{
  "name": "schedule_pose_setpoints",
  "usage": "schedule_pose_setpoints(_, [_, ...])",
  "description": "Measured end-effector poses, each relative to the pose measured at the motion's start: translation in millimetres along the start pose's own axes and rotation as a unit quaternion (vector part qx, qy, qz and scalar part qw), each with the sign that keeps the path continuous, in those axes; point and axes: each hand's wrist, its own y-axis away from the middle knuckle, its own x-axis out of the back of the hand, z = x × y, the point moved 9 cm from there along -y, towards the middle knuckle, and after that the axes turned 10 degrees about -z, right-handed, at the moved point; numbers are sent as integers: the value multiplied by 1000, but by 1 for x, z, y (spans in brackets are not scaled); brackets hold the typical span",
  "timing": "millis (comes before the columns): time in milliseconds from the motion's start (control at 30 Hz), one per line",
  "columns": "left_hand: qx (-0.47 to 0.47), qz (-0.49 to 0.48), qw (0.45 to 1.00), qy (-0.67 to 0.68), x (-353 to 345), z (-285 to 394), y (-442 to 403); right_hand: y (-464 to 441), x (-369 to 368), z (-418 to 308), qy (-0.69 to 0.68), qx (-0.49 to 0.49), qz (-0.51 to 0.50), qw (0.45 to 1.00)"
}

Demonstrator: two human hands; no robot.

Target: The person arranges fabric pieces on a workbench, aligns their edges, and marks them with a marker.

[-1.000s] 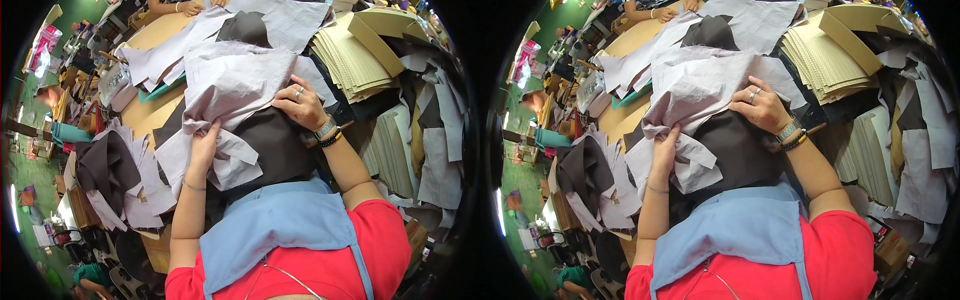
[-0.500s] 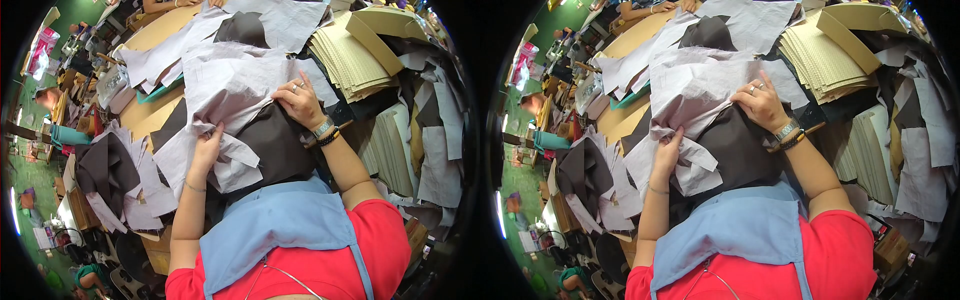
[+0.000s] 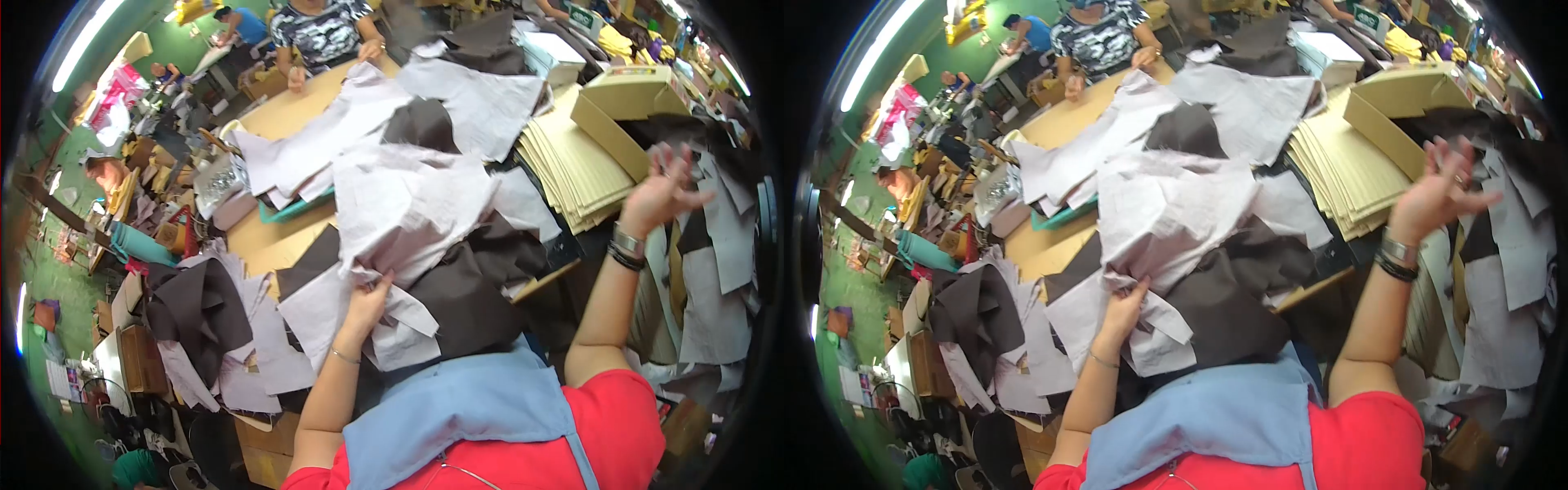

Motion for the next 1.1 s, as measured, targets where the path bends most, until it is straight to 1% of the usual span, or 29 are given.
schedule_pose_setpoints(33, [10,-1,1000,5,-1,-3,0,-15,23,8,-23,-4,27,999])
schedule_pose_setpoints(67, [21,-2,1000,12,-1,-4,0,-27,42,17,-64,0,11,998])
schedule_pose_setpoints(167, [47,-9,999,14,-4,0,5,-31,51,20,-90,3,-26,996])
schedule_pose_setpoints(233, [4,-3,1000,6,-6,9,8,-27,50,21,-80,3,-53,995])
schedule_pose_setpoints(367, [-69,14,997,-23,-5,7,5,-26,56,42,-99,-19,-16,995])
schedule_pose_setpoints(433, [-31,-26,999,35,-12,7,6,-23,47,41,-80,-26,-3,996])
schedule_pose_setpoints(467, [10,-42,999,32,-12,0,4,-23,45,44,-60,-29,-8,998])
schedule_pose_setpoints(500, [-41,-44,997,48,-16,7,3,-26,36,52,-274,-59,-142,949])
schedule_pose_setpoints(533, [-76,-33,996,-18,-13,16,4,-24,27,48,-252,-55,-155,954])
schedule_pose_setpoints(567, [-79,-55,995,20,-17,20,4,-22,18,43,-229,-49,-168,958])
schedule_pose_setpoints(600, [-59,-41,997,-8,-16,26,7,-12,19,19,39,7,-67,997])
schedule_pose_setpoints(633, [-78,-47,996,1,-17,22,4,-33,37,57,-214,-56,-175,959])
schedule_pose_setpoints(700, [-108,-54,993,12,-17,22,2,-55,54,91,-246,-80,-186,948])
schedule_pose_setpoints(800, [-119,-53,991,26,-18,29,7,-48,58,73,-112,-49,-80,989])
schedule_pose_setpoints(933, [-120,-44,991,26,-17,19,3,-38,50,61,-114,-48,-43,991])
schedule_pose_setpoints(967, [-125,-41,991,24,-18,17,2,-38,50,61,-122,-42,-49,990])
schedule_pose_setpoints(1067, [-63,-64,996,26,-19,17,4,-34,49,62,-118,-36,-47,991])
schedule_pose_setpoints(1100, [-118,-46,992,22,-17,16,2,-32,49,60,-123,-34,-49,991])
